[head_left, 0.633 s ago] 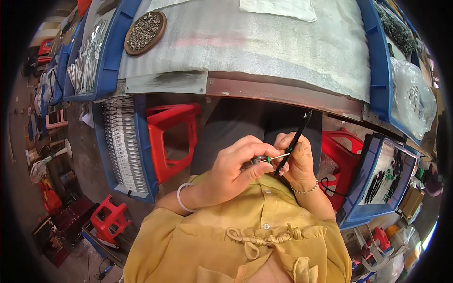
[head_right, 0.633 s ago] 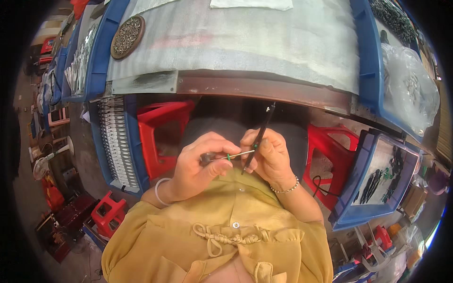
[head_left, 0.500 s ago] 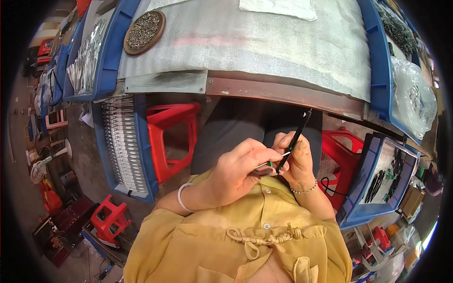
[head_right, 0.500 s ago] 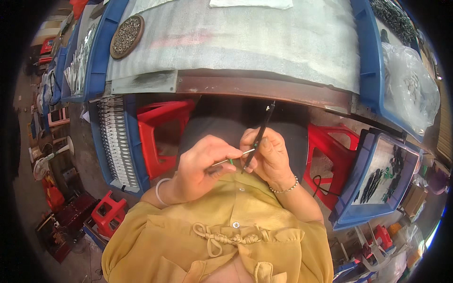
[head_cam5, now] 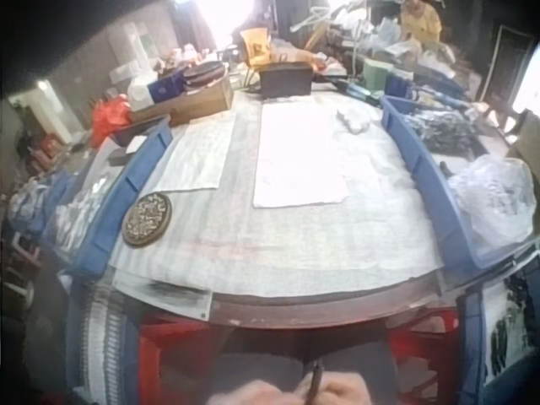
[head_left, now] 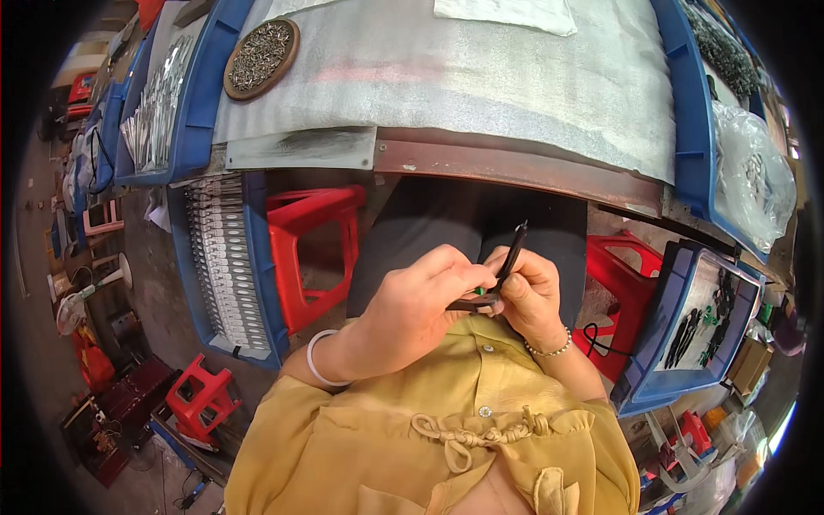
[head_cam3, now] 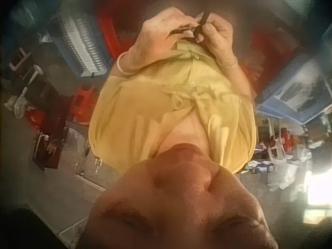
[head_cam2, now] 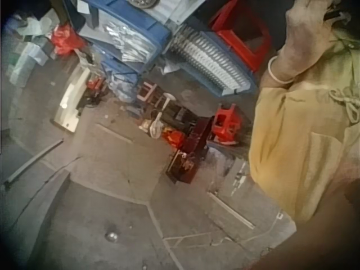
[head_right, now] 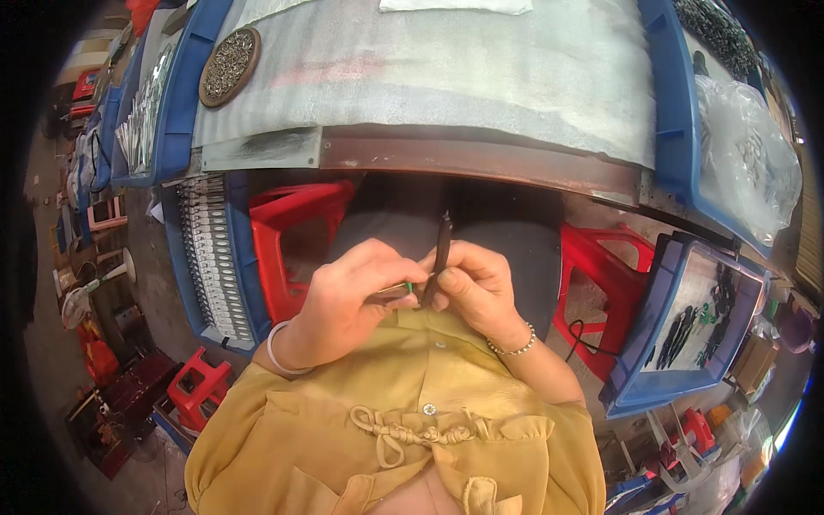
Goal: Assembling small green and black plastic components by hand at a factory workbench.
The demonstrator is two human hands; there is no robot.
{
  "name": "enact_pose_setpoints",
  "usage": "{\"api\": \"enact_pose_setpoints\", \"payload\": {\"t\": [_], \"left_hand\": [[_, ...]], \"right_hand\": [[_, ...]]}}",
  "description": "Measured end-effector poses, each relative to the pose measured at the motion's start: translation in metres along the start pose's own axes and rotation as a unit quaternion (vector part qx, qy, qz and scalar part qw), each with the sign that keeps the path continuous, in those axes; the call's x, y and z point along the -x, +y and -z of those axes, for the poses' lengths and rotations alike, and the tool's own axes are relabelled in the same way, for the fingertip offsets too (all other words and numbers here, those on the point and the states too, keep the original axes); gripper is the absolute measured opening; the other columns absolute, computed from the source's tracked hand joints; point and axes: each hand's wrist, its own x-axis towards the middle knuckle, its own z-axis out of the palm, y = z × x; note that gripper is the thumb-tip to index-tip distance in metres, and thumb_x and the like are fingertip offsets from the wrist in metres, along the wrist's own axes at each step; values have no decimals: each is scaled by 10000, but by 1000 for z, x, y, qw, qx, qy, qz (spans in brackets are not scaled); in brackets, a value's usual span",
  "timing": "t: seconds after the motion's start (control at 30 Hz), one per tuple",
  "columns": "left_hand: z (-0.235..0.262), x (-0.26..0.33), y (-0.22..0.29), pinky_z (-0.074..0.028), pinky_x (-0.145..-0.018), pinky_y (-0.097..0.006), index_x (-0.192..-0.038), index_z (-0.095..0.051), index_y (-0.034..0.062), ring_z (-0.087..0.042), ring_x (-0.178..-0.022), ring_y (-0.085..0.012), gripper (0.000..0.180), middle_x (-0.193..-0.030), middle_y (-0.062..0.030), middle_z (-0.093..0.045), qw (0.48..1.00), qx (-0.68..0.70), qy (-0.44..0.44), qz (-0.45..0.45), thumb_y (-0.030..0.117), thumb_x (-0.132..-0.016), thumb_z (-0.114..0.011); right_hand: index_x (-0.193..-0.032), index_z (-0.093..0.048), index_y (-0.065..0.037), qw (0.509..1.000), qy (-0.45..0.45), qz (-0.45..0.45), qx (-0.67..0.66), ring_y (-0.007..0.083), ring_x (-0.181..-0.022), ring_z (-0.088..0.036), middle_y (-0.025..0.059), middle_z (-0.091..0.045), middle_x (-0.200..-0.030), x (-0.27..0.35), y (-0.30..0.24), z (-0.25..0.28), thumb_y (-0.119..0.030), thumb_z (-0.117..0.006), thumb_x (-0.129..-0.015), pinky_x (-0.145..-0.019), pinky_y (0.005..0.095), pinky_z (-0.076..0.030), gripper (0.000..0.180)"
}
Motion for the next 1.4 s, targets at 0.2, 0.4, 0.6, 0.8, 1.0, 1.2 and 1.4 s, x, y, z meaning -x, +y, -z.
{"api": "enact_pose_setpoints", "payload": {"t": [0.2, 0.4, 0.6, 0.8, 1.0, 1.2, 1.4], "left_hand": [[-12, 6, 1, -546, -589, -292, -1010, -597, 1, -661, -731, -220, 298, -856, -93, -548, 998, -46, 27, -13, -78, -727, -646], [-5, 6, -7, -518, -549, -324, -993, -587, -20, -625, -652, -259, 241, -823, -108, -519, 996, -89, -17, -27, -25, -755, -626], [8, 13, -2, -499, -534, -356, -980, -581, -19, -604, -632, -279, 222, -811, -109, -493, 993, -92, -71, 6, -48, -761, -603], [-7, 21, 8, -532, -568, -306, -970, -628, 49, -630, -681, -239, 352, -809, -87, -550, 997, -73, 4, 25, -83, -654, -709], [2, 36, 12, -511, -546, -274, -976, -644, 28, -606, -635, -207, 273, -862, -100, -582, 1000, 7, 22, -15, -37, -720, -710], [4, 15, 13, -472, -545, -241, -1016, -644, -15, -591, -631, -163, 201, -855, -105, -603, 993, 84, 71, -31, 37, -825, -677], [-12, 14, 14, -494, -568, -270, -1001, -666, 28, -615, -677, -188, 208, -833, -102, -599, 995, 74, 67, 12, 71, -802, -704]], "right_hand": [[-978, -605, 55, 999, 49, -3, -18, 60, -643, -540, 79, -615, -877, -4, -4, -4, -145, -539, -957, -585, 194, -447, 212], [-972, -621, 48, 998, 38, -18, 51, 60, -629, -527, 67, -618, -879, 5, 10, 4, -100, -565, -934, -578, 202, -445, 163], [-956, -628, 32, 996, 53, -56, 55, 53, -620, -518, 41, -621, -826, 7, 16, -9, -108, -574, -931, -561, 199, -431, 153], [-925, -588, 6, 987, 155, -44, -15, 64, -582, -501, 47, -605, -822, 8, 8, -20, -167, -551, -952, -543, 204, -429, 180], [-960, -561, 22, 964, 238, 91, -69, 81, -586, -480, 99, -572, -839, 8, -3, -13, -235, -511, -974, -535, 231, -434, 262], [-1056, -564, 58, 992, 67, 70, -85, 117, -645, -542, 142, -565, -889, 8, 5, -11, -208, -543, -957, -570, 244, -472, 285], [-1060, -570, 56, 994, 36, 79, -73, 118, -653, -543, 140, -557, -883, 8, 7, -5, -226, -548, -954, -582, 239, -465, 301]]}}
